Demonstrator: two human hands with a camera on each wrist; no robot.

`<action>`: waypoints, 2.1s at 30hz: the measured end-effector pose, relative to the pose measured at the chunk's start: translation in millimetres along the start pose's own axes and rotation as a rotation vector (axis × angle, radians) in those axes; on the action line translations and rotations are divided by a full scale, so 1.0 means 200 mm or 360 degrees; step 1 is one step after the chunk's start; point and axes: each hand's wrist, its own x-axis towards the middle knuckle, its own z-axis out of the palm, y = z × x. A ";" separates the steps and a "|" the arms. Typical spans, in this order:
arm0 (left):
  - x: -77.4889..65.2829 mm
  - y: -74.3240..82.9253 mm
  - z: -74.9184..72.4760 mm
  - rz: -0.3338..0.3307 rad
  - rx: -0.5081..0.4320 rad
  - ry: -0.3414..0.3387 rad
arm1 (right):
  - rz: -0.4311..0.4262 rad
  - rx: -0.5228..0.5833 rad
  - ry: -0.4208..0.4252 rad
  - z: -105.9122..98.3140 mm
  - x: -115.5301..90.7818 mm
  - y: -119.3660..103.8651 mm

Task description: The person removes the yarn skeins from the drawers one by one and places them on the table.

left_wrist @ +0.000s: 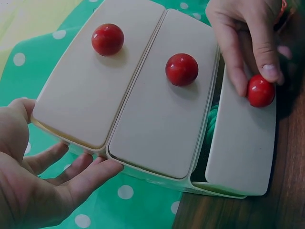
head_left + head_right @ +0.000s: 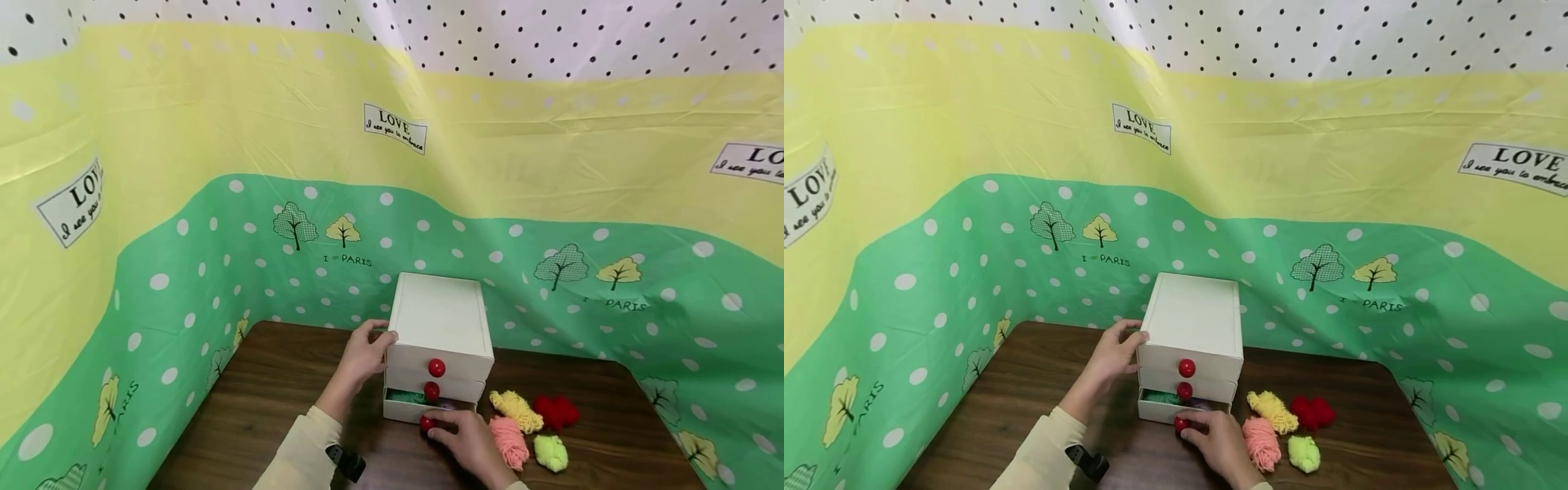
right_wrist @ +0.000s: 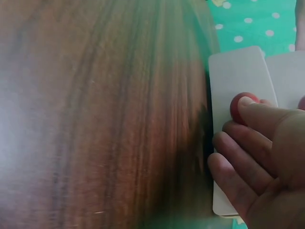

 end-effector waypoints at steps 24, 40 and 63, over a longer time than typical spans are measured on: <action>-0.01 -0.01 0.00 -0.0004 0.0000 -0.0002 | 0.0013 0.0179 -0.0174 0.01 -0.16 -0.02; 0.01 -0.02 -0.01 -0.0021 0.0010 -0.0002 | -0.0001 0.0297 -0.0275 0.01 -0.24 -0.03; 0.00 -0.01 -0.01 -0.0030 0.0035 0.0005 | -0.0183 0.0452 -0.0561 -0.07 -0.26 -0.04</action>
